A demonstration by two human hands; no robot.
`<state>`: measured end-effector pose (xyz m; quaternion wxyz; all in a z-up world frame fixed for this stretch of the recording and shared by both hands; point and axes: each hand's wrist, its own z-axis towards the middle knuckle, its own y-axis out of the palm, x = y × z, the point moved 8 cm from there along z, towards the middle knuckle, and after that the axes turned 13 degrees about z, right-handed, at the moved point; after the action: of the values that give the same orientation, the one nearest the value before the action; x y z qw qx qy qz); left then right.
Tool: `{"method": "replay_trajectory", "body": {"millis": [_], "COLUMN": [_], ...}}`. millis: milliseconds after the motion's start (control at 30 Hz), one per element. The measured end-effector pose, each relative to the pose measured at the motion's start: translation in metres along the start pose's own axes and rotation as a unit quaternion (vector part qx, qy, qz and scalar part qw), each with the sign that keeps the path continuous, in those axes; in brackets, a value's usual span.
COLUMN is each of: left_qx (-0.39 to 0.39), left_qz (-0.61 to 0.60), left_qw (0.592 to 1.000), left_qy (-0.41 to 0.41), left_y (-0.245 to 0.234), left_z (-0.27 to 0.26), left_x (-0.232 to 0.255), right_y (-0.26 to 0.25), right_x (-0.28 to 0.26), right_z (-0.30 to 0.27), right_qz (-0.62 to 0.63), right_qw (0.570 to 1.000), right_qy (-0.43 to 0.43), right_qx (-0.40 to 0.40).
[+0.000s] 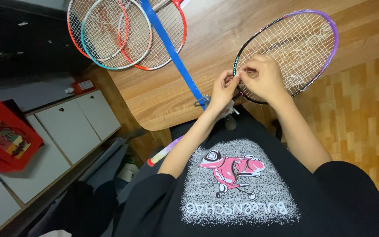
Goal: Thread the string through the grommets of a badminton racket.
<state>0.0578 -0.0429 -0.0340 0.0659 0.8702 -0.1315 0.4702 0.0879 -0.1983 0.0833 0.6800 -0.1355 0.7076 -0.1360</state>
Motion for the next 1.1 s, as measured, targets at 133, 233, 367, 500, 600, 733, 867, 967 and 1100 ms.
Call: {"method": "replay_trajectory", "body": {"millis": [133, 233, 367, 500, 600, 733, 867, 967, 1100], "left_qx": [0.009, 0.013, 0.015, 0.019, 0.024, 0.038, 0.049, 0.051, 0.049], "left_qz": [-0.003, 0.011, 0.018, 0.008, -0.002, -0.002, -0.019, -0.028, -0.023], "left_qw": [1.0, 1.0, 1.0, 1.0, 1.0, 0.999, 0.999, 0.998, 0.998], "left_qy": [0.005, 0.006, 0.002, 0.002, -0.001, 0.001, -0.008, -0.009, -0.018], "left_y": [0.002, -0.001, 0.0, -0.001, 0.002, -0.003, 0.0, 0.003, -0.003], "left_z": [-0.002, -0.002, 0.003, 0.003, 0.009, 0.002, 0.005, 0.006, -0.002], "left_x": [0.006, 0.01, -0.005, -0.01, -0.024, -0.003, -0.019, -0.019, -0.002], "right_y": [0.0, 0.0, 0.001, 0.009, 0.01, 0.016, 0.01, 0.005, 0.005], "right_x": [-0.002, -0.005, -0.005, 0.004, -0.015, 0.001, -0.018, -0.019, -0.016], "right_z": [0.0, 0.003, 0.01, 0.021, 0.027, 0.019, 0.015, 0.015, 0.01], "right_qz": [-0.004, 0.002, -0.037, -0.093, -0.109, -0.095, -0.084, -0.033, -0.015], "right_qw": [1.0, 0.999, 0.997, 0.987, 0.981, 0.98, 0.982, 0.99, 0.993], "right_qy": [-0.011, 0.019, 0.001, 0.011, -0.028, -0.029, 0.007, 0.023, 0.031], "right_qx": [-0.026, -0.046, -0.074, -0.131, -0.158, -0.17, -0.17, -0.138, -0.111]}}
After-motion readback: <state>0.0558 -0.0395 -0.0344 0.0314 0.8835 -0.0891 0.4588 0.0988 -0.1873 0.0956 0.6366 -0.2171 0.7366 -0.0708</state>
